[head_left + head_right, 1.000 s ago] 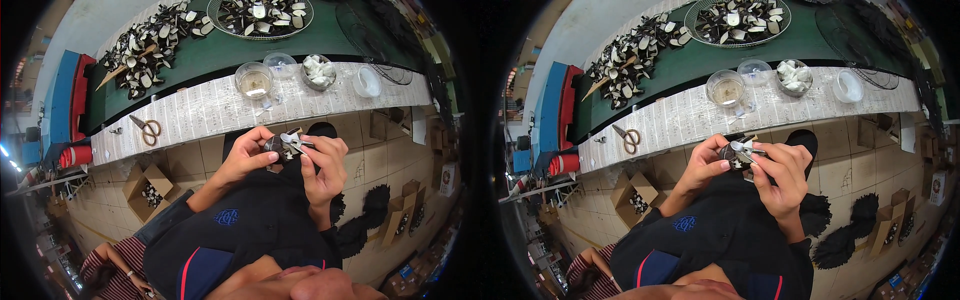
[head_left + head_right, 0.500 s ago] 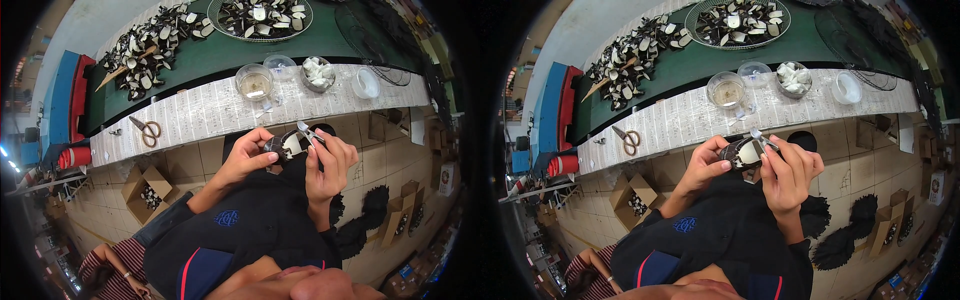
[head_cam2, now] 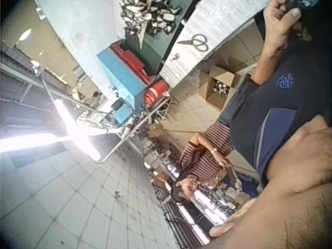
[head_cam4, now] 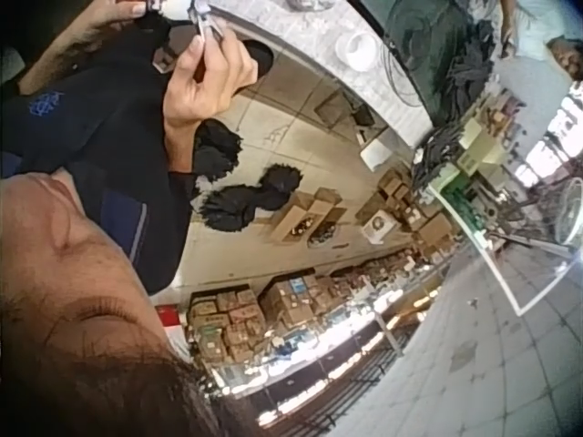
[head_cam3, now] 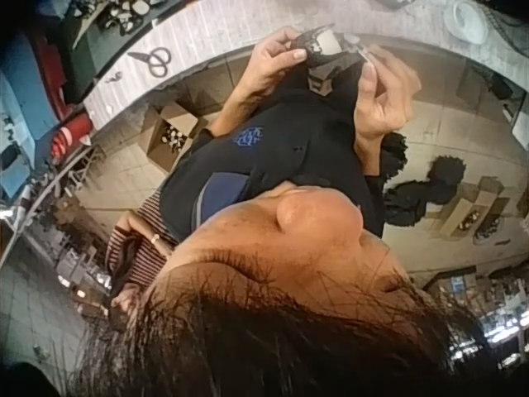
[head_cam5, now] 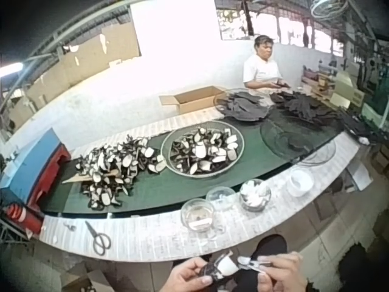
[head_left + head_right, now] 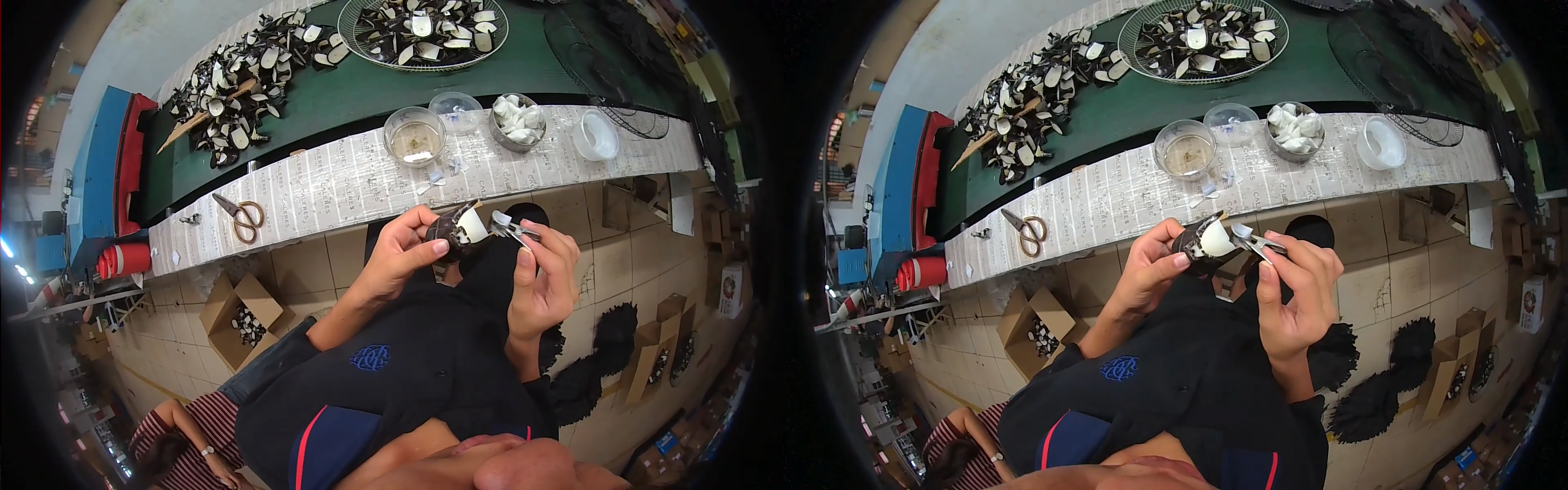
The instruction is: Manually assemble components of a high-heeled shoe by gluing and fitting pieces together.
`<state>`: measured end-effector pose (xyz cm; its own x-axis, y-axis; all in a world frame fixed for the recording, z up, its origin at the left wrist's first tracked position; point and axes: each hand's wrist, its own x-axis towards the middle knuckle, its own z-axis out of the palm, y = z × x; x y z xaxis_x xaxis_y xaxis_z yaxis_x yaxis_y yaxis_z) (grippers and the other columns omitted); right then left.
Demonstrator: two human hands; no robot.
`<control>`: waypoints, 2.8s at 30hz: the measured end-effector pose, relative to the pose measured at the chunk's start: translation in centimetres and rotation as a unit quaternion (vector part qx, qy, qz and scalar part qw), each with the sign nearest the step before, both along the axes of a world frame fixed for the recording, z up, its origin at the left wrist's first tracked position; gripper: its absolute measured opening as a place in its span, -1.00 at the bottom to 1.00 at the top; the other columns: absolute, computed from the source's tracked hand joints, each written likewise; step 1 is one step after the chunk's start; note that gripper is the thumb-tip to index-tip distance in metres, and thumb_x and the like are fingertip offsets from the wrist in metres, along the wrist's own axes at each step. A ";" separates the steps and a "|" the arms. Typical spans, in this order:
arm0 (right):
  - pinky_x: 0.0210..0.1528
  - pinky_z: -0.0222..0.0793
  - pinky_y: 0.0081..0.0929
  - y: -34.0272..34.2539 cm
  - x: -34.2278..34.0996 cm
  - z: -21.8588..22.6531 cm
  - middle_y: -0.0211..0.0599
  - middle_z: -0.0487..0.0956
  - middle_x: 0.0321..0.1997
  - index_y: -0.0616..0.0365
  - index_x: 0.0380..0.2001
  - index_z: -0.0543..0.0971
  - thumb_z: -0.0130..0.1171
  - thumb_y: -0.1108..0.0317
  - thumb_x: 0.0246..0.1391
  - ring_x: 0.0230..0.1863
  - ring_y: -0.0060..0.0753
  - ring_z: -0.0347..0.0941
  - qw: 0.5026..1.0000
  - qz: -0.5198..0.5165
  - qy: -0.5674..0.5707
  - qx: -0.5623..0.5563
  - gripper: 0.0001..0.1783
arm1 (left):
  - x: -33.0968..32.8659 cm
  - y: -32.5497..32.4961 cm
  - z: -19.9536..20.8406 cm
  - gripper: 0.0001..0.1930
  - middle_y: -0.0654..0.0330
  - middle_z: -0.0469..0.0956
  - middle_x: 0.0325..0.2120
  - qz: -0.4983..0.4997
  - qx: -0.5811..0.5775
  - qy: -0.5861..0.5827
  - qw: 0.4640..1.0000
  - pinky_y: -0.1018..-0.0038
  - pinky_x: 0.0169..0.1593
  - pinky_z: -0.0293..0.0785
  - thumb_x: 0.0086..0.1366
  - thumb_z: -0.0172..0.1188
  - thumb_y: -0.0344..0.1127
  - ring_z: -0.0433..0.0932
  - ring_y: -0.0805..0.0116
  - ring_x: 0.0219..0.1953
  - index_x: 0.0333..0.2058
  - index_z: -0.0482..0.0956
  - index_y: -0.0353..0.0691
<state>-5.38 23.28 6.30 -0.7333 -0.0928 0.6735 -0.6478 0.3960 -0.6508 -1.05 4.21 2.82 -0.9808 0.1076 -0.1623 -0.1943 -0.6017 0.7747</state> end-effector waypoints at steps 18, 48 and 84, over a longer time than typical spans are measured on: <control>-0.10 0.17 -0.39 -0.2 0.9 0.1 -0.24 0.62 -0.26 0.23 -0.36 0.58 0.25 0.49 -0.07 -0.28 -0.29 0.46 0.998 0.040 -0.003 0.044 -0.86 | -0.1 0.5 0.0 -0.76 0.13 0.54 -0.29 0.015 -0.020 -0.014 1.000 0.44 -0.13 0.47 0.20 0.18 -0.37 0.53 0.42 -0.25 -0.22 0.33 -0.27; -0.06 0.12 -0.39 1.1 0.5 0.7 -0.33 0.62 -0.24 0.17 -0.34 0.60 0.27 0.44 -0.06 -0.28 -0.37 0.47 0.986 -0.042 0.072 0.145 -0.84 | -0.4 1.3 0.1 -0.78 0.19 0.54 -0.33 0.031 -0.020 -0.023 0.999 0.54 -0.17 0.42 0.23 0.19 -0.33 0.49 0.52 -0.29 -0.24 0.38 -0.27; -0.08 0.21 -0.35 0.9 0.1 0.4 -0.28 0.61 -0.24 0.22 -0.35 0.60 0.29 0.51 -0.12 -0.25 -0.29 0.46 0.994 -0.045 0.035 0.091 -0.82 | -0.6 1.1 -0.5 -0.77 0.19 0.54 -0.36 0.035 -0.006 -0.031 0.999 0.55 -0.22 0.40 0.25 0.16 -0.25 0.48 0.50 -0.34 -0.24 0.40 -0.28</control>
